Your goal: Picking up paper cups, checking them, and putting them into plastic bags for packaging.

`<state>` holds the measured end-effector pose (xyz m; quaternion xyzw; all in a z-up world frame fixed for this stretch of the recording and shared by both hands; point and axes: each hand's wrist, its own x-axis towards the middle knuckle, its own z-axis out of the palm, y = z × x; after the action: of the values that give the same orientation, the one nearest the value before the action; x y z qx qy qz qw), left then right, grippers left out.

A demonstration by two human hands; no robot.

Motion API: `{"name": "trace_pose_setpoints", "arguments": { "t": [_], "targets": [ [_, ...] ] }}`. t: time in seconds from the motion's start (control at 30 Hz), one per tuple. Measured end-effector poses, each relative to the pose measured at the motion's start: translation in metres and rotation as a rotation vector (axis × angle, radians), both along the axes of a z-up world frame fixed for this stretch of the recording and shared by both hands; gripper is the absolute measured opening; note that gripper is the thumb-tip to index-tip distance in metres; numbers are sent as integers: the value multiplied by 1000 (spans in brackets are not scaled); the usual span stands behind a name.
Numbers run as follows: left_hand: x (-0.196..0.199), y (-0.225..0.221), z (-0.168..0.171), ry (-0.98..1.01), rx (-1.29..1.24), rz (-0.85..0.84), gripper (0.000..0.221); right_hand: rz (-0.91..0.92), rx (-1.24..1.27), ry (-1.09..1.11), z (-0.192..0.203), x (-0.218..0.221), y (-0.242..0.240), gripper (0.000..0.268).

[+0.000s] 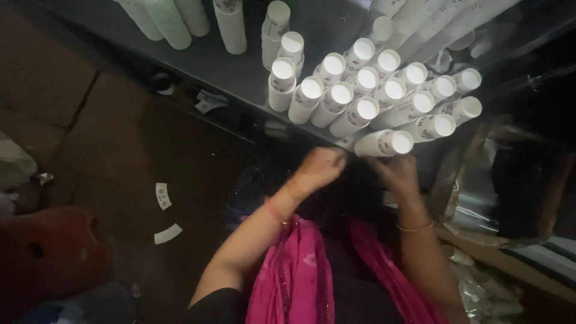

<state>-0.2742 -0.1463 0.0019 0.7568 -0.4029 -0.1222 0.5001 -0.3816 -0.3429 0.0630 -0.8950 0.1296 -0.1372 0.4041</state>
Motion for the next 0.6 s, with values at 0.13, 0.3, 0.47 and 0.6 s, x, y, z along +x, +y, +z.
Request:
{"name": "trace_pose_setpoints", "arguments": {
  "t": [0.13,0.3,0.47,0.6],
  "targets": [
    [40,63,12,-64,84,260,20,21,-36,62,8,25,13,49],
    [74,123,81,63,108,433,19,27,-75,86,1,11,-14,45],
    [73,126,85,285,-78,491,21,-87,-477,-34,119,1,0,23],
    [57,101,78,310,-137,391,20,2,-517,-241,161,49,13,25]
  ]
}}
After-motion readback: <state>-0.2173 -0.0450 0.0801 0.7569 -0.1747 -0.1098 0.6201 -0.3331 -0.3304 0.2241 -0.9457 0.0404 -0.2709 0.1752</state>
